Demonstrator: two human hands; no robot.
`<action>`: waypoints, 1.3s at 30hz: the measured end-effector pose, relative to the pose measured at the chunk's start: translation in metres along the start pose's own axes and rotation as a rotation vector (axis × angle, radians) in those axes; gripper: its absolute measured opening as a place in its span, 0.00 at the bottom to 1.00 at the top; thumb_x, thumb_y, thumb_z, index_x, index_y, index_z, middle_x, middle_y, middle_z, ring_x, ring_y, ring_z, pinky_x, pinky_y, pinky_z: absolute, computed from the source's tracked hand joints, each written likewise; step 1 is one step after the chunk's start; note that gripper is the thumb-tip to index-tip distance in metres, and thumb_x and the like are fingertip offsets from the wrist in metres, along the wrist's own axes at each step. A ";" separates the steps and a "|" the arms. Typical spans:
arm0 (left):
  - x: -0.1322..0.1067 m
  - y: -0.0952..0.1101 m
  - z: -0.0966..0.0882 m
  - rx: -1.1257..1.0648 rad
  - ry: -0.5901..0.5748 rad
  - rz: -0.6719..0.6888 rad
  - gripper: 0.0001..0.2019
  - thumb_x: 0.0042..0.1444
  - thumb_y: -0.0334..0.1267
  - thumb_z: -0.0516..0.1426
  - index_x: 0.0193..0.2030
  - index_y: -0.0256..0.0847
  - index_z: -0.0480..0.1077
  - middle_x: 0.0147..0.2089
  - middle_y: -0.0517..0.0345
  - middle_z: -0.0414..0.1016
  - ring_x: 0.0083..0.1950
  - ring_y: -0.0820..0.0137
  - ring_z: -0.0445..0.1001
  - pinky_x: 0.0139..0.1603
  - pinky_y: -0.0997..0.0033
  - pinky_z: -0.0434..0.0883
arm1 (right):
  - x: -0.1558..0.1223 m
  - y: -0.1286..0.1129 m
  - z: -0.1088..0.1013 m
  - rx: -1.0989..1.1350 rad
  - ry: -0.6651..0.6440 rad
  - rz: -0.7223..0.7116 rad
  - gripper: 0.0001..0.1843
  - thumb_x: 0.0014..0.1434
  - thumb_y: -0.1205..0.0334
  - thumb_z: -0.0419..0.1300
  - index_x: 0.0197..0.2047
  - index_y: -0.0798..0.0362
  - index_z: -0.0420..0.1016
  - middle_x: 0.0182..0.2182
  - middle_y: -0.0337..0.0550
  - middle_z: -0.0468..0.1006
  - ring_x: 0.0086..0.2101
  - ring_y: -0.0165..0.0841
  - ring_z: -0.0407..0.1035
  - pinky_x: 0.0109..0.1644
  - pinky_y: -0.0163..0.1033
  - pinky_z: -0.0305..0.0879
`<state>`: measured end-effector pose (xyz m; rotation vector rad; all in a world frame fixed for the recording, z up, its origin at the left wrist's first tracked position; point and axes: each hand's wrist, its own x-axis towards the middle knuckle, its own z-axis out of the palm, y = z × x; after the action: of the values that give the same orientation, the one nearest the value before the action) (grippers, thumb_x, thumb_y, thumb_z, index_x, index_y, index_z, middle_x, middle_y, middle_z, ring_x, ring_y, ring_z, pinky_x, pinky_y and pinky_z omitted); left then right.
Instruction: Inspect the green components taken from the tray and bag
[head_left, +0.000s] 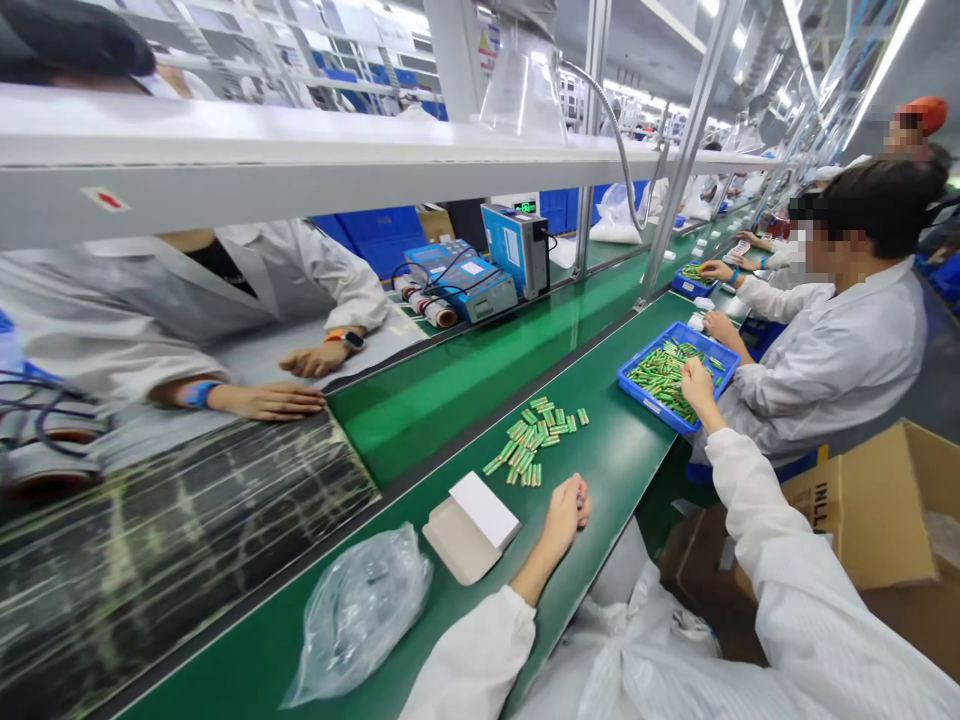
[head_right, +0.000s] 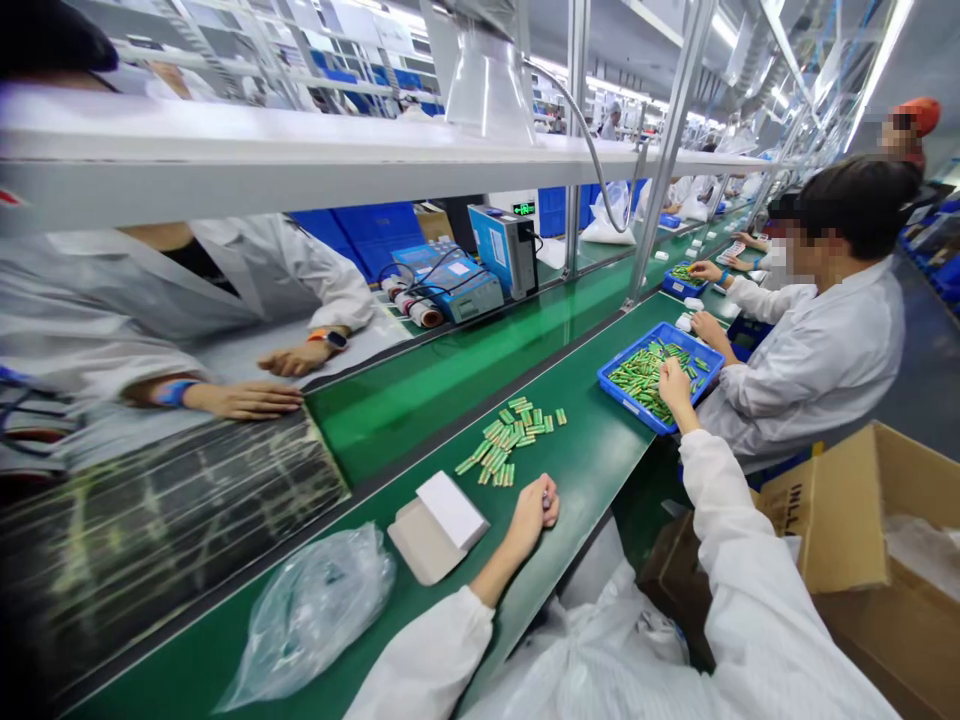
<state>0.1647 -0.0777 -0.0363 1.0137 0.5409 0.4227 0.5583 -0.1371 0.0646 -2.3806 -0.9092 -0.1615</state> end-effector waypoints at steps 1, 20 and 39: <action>0.000 0.000 0.000 -0.008 -0.006 -0.003 0.32 0.56 0.75 0.55 0.29 0.45 0.56 0.15 0.72 0.52 0.17 0.79 0.47 0.20 0.77 0.49 | -0.003 0.001 0.002 -0.014 -0.027 -0.012 0.05 0.70 0.65 0.49 0.41 0.50 0.65 0.34 0.47 0.74 0.36 0.39 0.64 0.42 0.40 0.54; -0.001 -0.001 0.004 0.024 0.007 0.017 0.37 0.47 0.80 0.58 0.28 0.43 0.60 0.18 0.72 0.50 0.17 0.80 0.48 0.20 0.78 0.50 | -0.157 -0.104 0.043 0.306 -0.067 -0.155 0.17 0.72 0.48 0.49 0.33 0.46 0.57 0.25 0.35 0.64 0.27 0.34 0.60 0.34 0.38 0.57; -0.038 0.002 -0.034 0.104 0.330 0.098 0.38 0.46 0.84 0.55 0.25 0.45 0.61 0.21 0.63 0.59 0.22 0.71 0.56 0.25 0.69 0.59 | -0.267 -0.187 0.097 1.248 -0.985 0.077 0.25 0.62 0.42 0.66 0.35 0.47 0.55 0.24 0.30 0.65 0.23 0.27 0.58 0.28 0.34 0.54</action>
<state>0.1134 -0.0751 -0.0399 1.0804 0.8174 0.6609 0.2266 -0.1236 -0.0075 -1.1825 -0.8738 1.3066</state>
